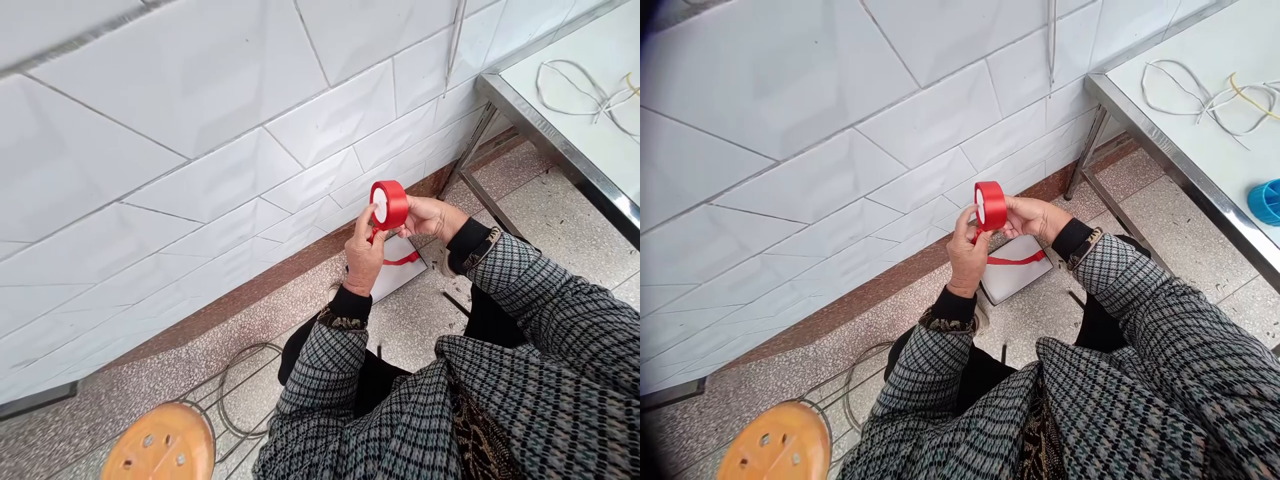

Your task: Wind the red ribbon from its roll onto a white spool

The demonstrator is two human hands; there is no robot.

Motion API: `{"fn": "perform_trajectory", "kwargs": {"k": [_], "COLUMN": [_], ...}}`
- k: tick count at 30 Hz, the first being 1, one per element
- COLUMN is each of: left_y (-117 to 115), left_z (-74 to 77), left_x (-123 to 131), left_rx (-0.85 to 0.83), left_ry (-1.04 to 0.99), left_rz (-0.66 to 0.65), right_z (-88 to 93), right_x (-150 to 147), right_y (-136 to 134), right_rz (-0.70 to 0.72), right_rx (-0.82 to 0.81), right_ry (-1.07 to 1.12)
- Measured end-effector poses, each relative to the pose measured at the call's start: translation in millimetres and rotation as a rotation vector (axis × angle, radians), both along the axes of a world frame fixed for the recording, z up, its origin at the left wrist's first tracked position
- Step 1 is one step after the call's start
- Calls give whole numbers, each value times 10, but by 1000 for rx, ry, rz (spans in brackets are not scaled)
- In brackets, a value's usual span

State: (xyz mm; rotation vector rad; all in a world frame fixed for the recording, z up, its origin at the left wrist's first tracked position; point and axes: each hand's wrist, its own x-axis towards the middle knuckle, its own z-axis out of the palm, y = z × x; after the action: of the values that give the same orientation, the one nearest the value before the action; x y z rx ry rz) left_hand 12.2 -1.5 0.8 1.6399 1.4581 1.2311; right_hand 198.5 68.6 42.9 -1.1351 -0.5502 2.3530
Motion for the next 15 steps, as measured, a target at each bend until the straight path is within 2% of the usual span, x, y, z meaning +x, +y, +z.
{"fn": "perform_trajectory", "kwargs": {"k": [3, 7, 12, 15], "left_y": [31, 73, 85, 71], "left_z": [-38, -61, -26, 7], "left_x": [-66, -127, -166, -186], "left_rx": [46, 26, -128, -248], "left_ry": [84, 74, -87, -255], "left_rz": [-62, -123, -193, -236], "right_z": [0, 0, -5, 0], "right_x": [-22, -59, -106, -94], "right_y": [-20, -53, -95, -90], "right_rz": [-25, -28, 39, 94], "right_rx": [-3, -17, 11, 130], "right_ry": [-24, -56, -89, -133]}}
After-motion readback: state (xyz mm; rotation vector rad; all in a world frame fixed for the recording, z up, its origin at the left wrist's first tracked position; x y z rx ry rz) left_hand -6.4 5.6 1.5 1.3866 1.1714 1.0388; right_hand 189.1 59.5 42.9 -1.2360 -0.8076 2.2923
